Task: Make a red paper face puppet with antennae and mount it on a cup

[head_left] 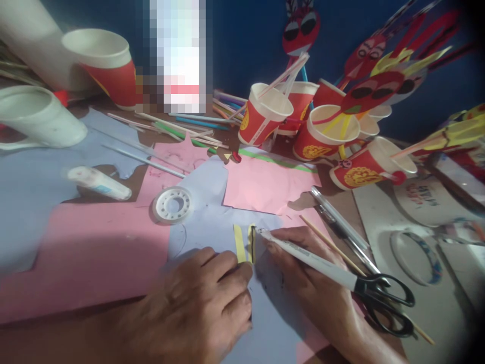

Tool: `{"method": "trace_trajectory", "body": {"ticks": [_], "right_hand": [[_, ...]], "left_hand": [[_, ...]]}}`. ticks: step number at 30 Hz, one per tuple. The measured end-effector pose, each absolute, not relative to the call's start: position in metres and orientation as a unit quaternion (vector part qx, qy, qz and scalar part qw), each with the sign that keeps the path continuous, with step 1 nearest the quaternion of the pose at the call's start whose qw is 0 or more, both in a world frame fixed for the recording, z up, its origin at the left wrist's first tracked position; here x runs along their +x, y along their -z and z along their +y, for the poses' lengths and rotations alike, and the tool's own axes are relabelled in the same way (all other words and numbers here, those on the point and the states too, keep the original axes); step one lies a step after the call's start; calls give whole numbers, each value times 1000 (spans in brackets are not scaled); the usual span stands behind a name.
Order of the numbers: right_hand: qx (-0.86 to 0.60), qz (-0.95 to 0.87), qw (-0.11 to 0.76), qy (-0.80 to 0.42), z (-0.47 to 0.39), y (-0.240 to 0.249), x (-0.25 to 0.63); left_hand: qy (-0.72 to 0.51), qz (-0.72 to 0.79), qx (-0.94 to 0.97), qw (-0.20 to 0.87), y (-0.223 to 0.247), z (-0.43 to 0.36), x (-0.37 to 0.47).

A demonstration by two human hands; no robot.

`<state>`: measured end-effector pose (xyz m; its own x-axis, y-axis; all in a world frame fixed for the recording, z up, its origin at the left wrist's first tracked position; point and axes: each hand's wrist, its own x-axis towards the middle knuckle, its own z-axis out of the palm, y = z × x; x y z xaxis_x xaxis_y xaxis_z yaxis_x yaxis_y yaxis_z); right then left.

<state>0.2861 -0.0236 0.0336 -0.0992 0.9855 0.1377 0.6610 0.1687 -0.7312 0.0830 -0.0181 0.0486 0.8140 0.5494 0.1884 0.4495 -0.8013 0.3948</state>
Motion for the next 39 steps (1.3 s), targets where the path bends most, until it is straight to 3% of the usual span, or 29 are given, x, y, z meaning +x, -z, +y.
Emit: {"method": "trace_trajectory", "body": {"ticks": [25,32,39], "right_hand": [[-605,-690,310,-249,-22,-36,284],[-590,-673,363,-258,-23,-37,286],[-599,-678,357,-235,-26,-36,288]], "left_hand": [[-148,275,931,191,-51,-18,82],[-139,253,939,189,-51,-14,81],[-149,261,935,190,-50,-15,82]]}}
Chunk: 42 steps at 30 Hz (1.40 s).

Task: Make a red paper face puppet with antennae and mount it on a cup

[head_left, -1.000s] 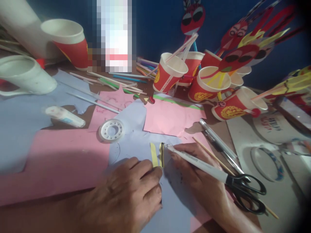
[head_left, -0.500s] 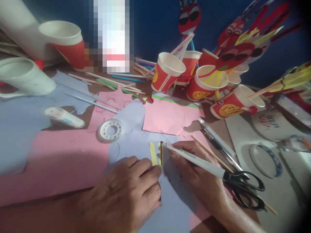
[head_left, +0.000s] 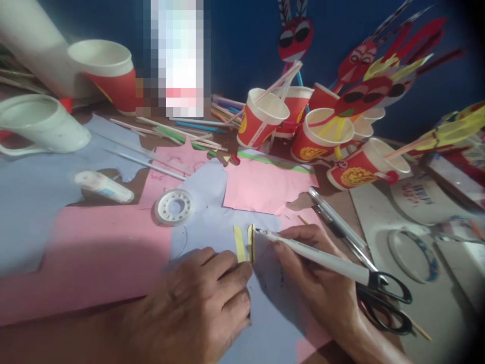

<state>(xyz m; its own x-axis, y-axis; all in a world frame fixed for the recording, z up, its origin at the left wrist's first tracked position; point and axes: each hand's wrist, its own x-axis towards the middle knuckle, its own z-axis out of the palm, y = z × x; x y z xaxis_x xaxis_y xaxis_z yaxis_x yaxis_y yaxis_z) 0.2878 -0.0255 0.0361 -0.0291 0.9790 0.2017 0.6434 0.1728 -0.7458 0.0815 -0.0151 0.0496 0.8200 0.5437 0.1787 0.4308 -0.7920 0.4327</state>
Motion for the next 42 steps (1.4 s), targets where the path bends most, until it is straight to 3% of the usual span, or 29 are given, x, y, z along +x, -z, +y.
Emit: {"method": "trace_trajectory", "body": {"ticks": [42], "right_hand": [[-590,-682,366,-229,-23,-37,284]], "left_hand": [[-143,242,943,178,-48,-16,80]]}}
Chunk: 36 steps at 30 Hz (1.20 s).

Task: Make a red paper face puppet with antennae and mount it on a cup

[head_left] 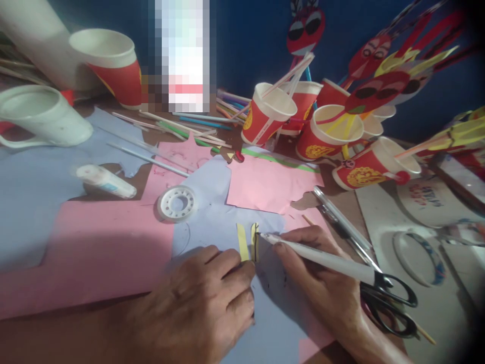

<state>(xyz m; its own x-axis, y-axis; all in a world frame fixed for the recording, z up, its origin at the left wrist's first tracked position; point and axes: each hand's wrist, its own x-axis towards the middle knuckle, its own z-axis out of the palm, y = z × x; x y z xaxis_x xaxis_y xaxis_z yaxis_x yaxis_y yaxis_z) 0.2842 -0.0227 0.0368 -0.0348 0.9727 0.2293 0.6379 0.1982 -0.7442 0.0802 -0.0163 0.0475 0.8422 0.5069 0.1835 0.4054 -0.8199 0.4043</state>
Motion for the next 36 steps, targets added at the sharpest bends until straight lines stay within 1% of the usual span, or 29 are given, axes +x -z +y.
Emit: {"method": "trace_trajectory", "body": {"ticks": [9,22,29,36], "right_hand": [[-581,-699,353,-222,-22,-35,285],[-595,-675,373,-226,-22,-39,284],[-595,-678,363,-234,-26,-39,286],[-587,-689,358,-228,-26,-39,284]], "left_hand": [[-140,244,943,176,-48,-16,81],[-129,231,945,191,-52,-14,80],[-124,246,947,165,-58,-14,80],[-126,248,945,173,-51,-13,80]]}}
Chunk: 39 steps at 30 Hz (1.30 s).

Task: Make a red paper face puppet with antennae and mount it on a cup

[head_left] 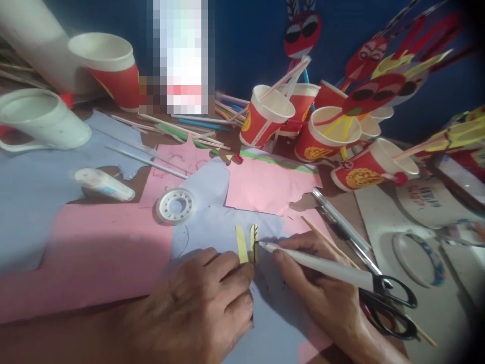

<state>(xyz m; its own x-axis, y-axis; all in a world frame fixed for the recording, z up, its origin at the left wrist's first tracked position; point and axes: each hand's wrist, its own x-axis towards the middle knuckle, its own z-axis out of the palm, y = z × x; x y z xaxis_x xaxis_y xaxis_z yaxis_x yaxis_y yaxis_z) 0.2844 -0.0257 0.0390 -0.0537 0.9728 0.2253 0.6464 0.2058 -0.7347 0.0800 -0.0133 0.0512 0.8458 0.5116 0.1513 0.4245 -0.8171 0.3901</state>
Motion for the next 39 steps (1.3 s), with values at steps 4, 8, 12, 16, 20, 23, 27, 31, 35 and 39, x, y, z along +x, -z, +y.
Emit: {"method": "trace_trajectory", "body": {"ticks": [4,8,12,16,20,23,27,31,35,39], "right_hand": [[-583,-700,351,-217,-25,-38,285],[-600,-685,350,-220,-24,-37,285],[-603,-682,347,-225,-23,-37,284],[-601,-678,355,-230,-25,-38,285],[-604,-667,363,-243,-27,-39,285],[-598,-670,362,-250,-28,-39,285],[-587,-683,355,-251,-28,-40,286],[-585,-695,343,-240,-28,-39,286],[-585,-699,343,-228,-28,-37,286],[-593,-695,340,-223,-27,-38,286]], "left_hand": [[-137,237,944,185,-47,-12,80],[-136,242,942,188,-48,-14,81],[-135,259,937,195,-49,-18,82],[-133,251,939,194,-50,-17,81],[-132,249,938,200,-52,-15,80],[-130,251,938,199,-51,-15,80],[-165,240,937,192,-46,-16,81],[-131,252,938,199,-49,-16,80],[-120,252,939,201,-55,-15,80],[-125,247,940,198,-55,-13,80]]}}
